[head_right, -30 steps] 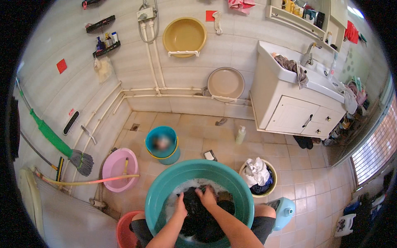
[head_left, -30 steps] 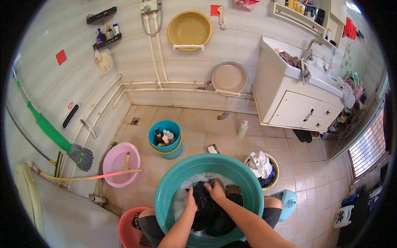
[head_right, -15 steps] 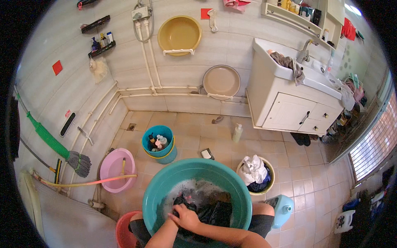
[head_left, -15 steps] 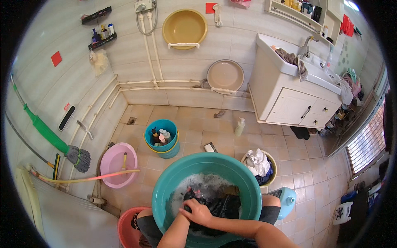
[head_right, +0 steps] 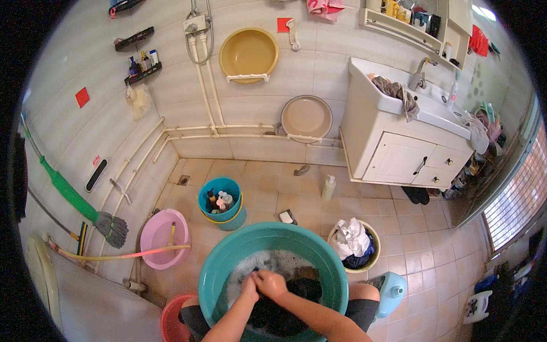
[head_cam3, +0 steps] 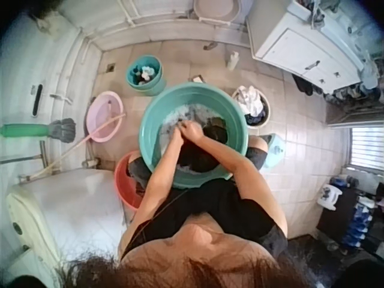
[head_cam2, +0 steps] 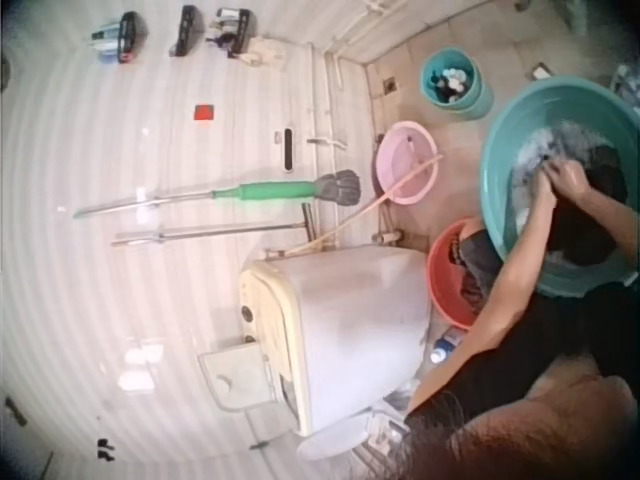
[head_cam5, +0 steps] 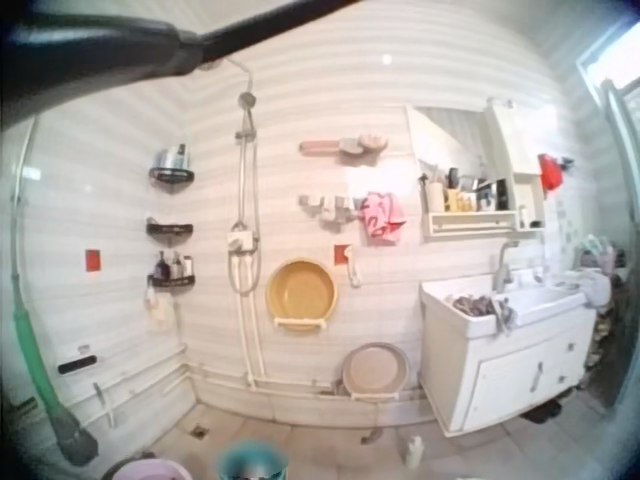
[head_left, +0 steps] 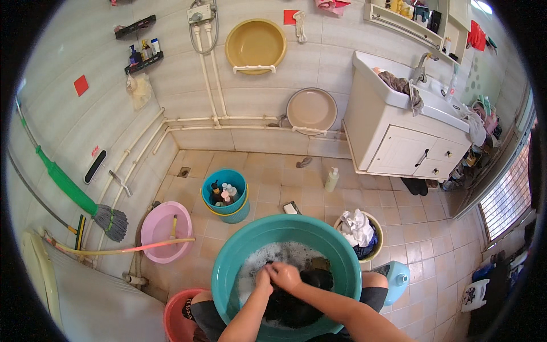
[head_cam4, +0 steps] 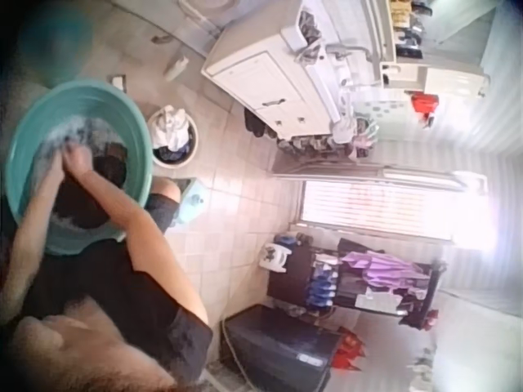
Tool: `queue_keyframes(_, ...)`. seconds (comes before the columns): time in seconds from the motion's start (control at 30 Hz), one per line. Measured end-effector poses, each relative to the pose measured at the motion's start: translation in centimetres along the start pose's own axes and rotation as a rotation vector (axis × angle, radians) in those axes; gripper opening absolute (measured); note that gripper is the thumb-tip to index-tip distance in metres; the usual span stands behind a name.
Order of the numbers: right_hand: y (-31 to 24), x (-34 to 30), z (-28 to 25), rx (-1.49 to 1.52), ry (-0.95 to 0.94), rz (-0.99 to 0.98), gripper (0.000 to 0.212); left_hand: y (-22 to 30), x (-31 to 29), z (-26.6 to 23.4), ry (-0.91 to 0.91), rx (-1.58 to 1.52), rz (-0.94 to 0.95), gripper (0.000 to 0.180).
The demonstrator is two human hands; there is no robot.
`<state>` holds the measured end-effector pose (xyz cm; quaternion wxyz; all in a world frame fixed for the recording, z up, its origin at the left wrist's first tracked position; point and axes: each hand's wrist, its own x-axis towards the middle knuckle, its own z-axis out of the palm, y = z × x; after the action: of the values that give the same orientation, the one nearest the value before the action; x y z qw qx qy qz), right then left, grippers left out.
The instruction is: The person is hand-washing a dark garment in a teal basin filled with soapy water. They repeatedly submerge, scrub, and wring the fabric to clean it.
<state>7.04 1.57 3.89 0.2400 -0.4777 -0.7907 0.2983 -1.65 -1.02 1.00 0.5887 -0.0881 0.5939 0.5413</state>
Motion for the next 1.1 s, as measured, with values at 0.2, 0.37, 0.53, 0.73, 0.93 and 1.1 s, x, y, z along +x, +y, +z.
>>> queue_keyframes(0.2, 5.7, 1.0, 0.8, -0.184, -0.098, 0.226, 0.045, 0.4, 0.7, -1.6, 0.188, 0.133, 0.092, 0.054)
queue_keyframes(0.37, 6.2, 2.4, 0.8, -0.157, -0.261, 0.619, 0.050, 0.0, 1.4, -2.6, 0.237, 0.263, -0.050, 0.058)
queue_keyframes(0.53, 0.2, -1.3, 0.9, -0.050, -0.018, 0.088, 0.036, -2.2, 5.0, -3.0, -0.411, -0.205, -0.119, 0.058)
queue_keyframes(0.73, -4.0, -3.1, -0.9, -0.004, -0.098, -0.183, 0.024, -4.2, 6.1, -4.0, -0.334, -0.451, -0.167, 0.050)
queue_keyframes(0.93, 4.0, 3.0, 0.7, 0.022, 0.028, 0.368, 0.039, 0.4, -1.8, 0.8, -0.123, -0.034, 0.084, 0.047)
queue_keyframes(1.1, 6.3, 1.9, 0.0, -0.069, -0.108, 0.324, 0.056, 0.8, 0.3, -1.9, 0.090, -0.039, 0.189, 0.048)
